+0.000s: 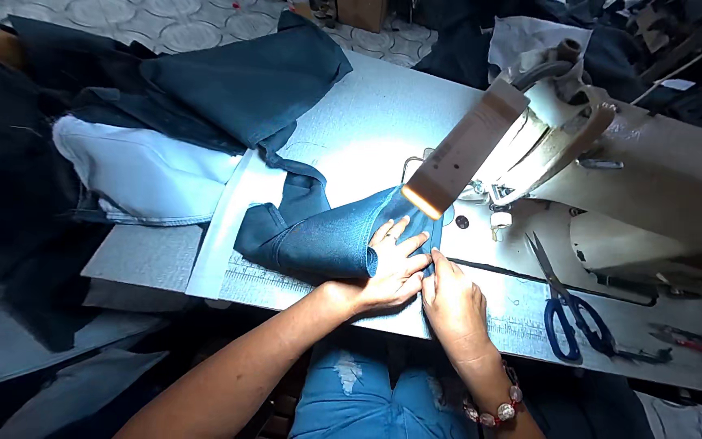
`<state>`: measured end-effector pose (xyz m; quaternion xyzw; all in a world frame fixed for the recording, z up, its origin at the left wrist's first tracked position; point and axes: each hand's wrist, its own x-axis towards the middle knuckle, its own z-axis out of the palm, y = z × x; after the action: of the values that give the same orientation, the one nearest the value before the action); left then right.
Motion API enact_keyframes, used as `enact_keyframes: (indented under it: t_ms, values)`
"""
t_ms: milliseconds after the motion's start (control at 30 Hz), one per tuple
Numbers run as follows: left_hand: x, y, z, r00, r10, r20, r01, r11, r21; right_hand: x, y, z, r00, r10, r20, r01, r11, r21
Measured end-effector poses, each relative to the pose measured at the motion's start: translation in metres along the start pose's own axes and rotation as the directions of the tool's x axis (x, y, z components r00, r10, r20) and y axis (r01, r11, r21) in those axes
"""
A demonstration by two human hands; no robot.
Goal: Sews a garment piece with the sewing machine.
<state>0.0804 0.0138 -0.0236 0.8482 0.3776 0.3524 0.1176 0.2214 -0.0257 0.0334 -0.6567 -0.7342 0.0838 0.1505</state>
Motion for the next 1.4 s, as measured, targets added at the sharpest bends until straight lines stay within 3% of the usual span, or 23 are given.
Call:
enact_keyframes:
  t_ms: [233,400,533,600,667,800,867,933,1000,1033,1100,1200,1300,1400]
  values:
    - [0.020,-0.013,-0.004,0.995,-0.021,0.098,0.021,1.000,-0.005,0.030,0.001,-0.006,0.980,0.094,0.174,-0.092,0.996,-0.022]
    - [0.037,-0.027,-0.007,0.991,-0.042,0.125,0.040,0.999,0.014,0.048,0.011,0.008,1.000,0.021,0.004,-0.021,0.997,0.080]
    - [0.048,-0.035,-0.019,0.945,-0.092,0.313,0.091,0.996,0.020,0.054,0.026,0.011,0.999,-0.025,-0.037,0.033,0.976,0.215]
    - [0.052,-0.039,-0.023,0.935,-0.087,0.343,0.088,0.996,0.013,0.052,0.040,0.009,0.994,-0.051,-0.093,0.077,0.948,0.308]
    - [0.051,-0.041,-0.020,0.959,-0.075,0.273,0.088,0.995,-0.036,0.045,0.048,0.003,0.995,-0.001,-0.101,0.032,0.953,0.302]
    - [0.056,-0.035,-0.018,0.970,-0.224,0.090,0.241,0.931,-0.276,0.044,0.052,0.017,0.991,-0.007,-0.131,0.052,0.938,0.342]
    - [0.050,-0.020,-0.031,0.983,-0.171,0.065,0.182,0.952,-0.247,0.052,0.046,0.025,0.989,-0.008,-0.148,0.065,0.921,0.383]
    - [0.032,-0.008,-0.052,0.997,0.018,0.078,-0.016,1.000,-0.020,0.059,0.041,0.030,0.981,0.003,-0.196,0.082,0.901,0.427]
    - [0.007,-0.005,-0.080,0.989,0.117,0.086,-0.139,0.933,0.332,0.062,0.040,0.031,0.970,-0.006,-0.241,0.125,0.868,0.481]
    - [-0.006,-0.007,-0.093,0.995,0.061,0.084,-0.095,0.869,0.487,0.063,0.041,0.032,0.967,-0.022,-0.255,0.154,0.845,0.512]
    - [-0.030,-0.024,-0.112,0.996,-0.088,0.026,0.054,0.791,0.609,0.061,0.043,0.033,0.965,-0.041,-0.261,0.186,0.807,0.560]
    - [-0.047,-0.049,-0.116,0.964,-0.262,-0.038,0.248,0.842,0.479,0.060,0.033,0.029,0.984,-0.007,-0.176,0.097,0.854,0.512]
    - [-0.046,-0.058,-0.106,0.961,-0.266,-0.074,0.276,0.914,0.298,0.067,0.024,0.028,0.992,0.036,-0.121,0.034,0.849,0.527]
    - [-0.041,-0.057,-0.111,0.958,-0.241,-0.154,0.269,0.943,0.197,0.071,0.029,0.031,0.983,-0.002,-0.182,0.110,0.805,0.583]
